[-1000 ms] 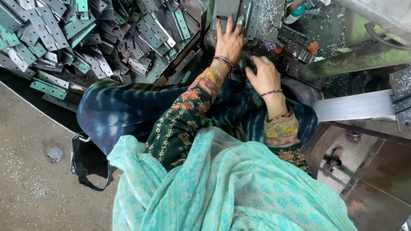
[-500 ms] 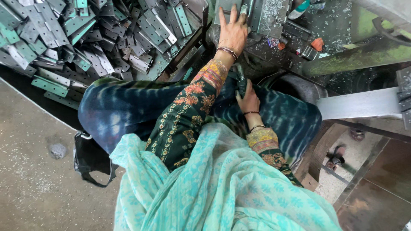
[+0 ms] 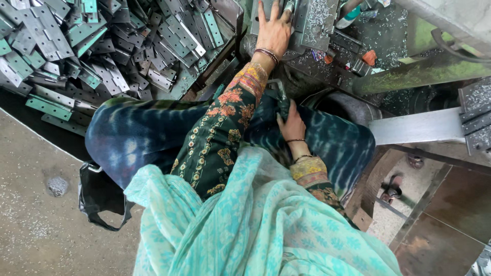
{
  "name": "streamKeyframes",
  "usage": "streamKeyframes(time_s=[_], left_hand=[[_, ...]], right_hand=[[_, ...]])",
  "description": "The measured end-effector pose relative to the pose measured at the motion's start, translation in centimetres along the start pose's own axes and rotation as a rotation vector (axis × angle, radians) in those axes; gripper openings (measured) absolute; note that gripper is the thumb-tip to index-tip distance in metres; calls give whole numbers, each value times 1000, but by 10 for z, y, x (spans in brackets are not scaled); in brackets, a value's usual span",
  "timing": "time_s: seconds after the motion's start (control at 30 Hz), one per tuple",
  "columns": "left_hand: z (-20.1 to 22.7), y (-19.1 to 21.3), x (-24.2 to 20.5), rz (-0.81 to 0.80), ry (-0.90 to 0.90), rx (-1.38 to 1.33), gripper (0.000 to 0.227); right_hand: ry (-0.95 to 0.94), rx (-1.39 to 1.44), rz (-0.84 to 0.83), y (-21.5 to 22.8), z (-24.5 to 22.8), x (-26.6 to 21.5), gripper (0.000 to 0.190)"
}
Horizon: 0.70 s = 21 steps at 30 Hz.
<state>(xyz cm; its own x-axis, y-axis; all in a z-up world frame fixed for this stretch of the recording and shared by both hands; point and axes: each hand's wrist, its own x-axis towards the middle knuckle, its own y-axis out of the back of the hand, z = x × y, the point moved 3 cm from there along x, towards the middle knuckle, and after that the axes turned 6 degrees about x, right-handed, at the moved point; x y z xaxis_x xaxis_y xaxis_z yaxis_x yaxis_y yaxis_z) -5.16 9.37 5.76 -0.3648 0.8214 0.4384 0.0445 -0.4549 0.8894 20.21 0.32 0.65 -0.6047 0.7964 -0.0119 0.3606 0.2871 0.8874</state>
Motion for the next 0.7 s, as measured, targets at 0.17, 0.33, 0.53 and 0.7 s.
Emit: streamKeyframes(time_s=[0.17, 0.33, 0.53, 0.7], left_hand=[[0, 0, -8, -8, 9, -36, 32], [-9, -12, 10, -134, 5, 22, 27], [-7, -22, 36, -23, 36, 73, 24], [-5, -27, 26, -133, 30, 26, 21]], right_hand=[[-66, 39, -32, -19, 18, -8, 75], [-75, -90, -191, 38, 7, 24, 82], [-81, -83, -131, 17, 12, 18, 77], [-3, 19, 32, -30, 28, -12, 74]])
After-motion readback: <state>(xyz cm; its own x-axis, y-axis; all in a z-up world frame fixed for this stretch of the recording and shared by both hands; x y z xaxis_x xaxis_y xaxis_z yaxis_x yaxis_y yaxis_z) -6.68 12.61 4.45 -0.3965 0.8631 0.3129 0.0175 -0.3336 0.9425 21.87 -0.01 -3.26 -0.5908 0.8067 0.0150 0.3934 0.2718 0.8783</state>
